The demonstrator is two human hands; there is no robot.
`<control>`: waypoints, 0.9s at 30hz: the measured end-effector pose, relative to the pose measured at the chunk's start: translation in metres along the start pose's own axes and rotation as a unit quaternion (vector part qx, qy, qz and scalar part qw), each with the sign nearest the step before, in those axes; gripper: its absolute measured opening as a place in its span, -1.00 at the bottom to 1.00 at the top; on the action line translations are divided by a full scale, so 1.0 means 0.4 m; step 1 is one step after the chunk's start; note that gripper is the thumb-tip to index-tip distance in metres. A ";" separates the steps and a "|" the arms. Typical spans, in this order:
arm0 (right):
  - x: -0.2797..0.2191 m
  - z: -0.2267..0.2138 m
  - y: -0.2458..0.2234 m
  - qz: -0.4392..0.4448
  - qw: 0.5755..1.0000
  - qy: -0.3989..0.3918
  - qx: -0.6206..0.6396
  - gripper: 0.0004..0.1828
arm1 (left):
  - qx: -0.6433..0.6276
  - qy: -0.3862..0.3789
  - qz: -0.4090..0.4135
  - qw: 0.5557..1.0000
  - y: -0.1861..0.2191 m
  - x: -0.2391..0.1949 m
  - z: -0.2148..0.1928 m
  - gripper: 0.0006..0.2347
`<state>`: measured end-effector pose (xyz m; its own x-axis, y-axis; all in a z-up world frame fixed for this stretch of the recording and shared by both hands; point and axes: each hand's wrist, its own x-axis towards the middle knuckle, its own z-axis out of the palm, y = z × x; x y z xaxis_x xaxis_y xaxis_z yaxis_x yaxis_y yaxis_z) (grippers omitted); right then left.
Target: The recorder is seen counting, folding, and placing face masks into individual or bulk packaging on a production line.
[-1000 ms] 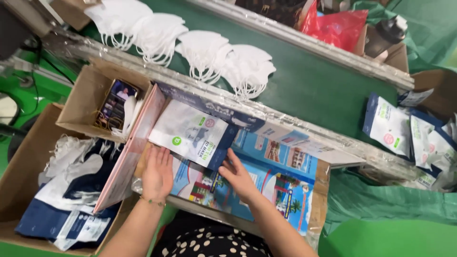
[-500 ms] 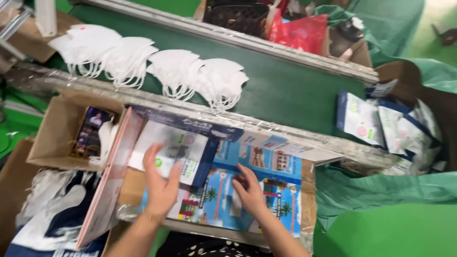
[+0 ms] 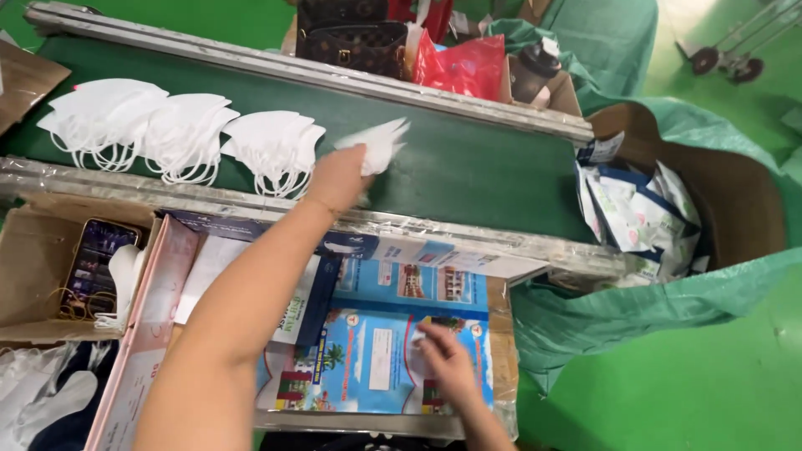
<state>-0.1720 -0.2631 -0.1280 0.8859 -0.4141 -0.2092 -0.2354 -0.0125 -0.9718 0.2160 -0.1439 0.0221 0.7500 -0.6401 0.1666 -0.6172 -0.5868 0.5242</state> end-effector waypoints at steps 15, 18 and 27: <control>0.037 0.120 -0.184 -0.158 0.984 -0.008 -0.081 -0.31 | -0.140 -0.039 0.191 0.971 0.118 -0.541 0.001 -0.04; 0.021 0.180 -0.172 -0.104 0.993 -0.032 -0.044 -0.10 | -0.039 -0.190 0.178 0.965 0.102 -0.545 0.066 0.02; 0.049 0.150 -0.104 -0.275 0.943 -0.043 -0.180 -0.52 | -0.068 -0.052 0.245 0.966 0.102 -0.578 0.124 -0.46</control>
<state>-0.1210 -0.2159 -0.0982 0.9393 -0.1788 0.2928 0.1627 -0.5190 -0.8391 0.0057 -0.0444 -0.0363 0.3435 -0.8751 0.3408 -0.8498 -0.1351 0.5095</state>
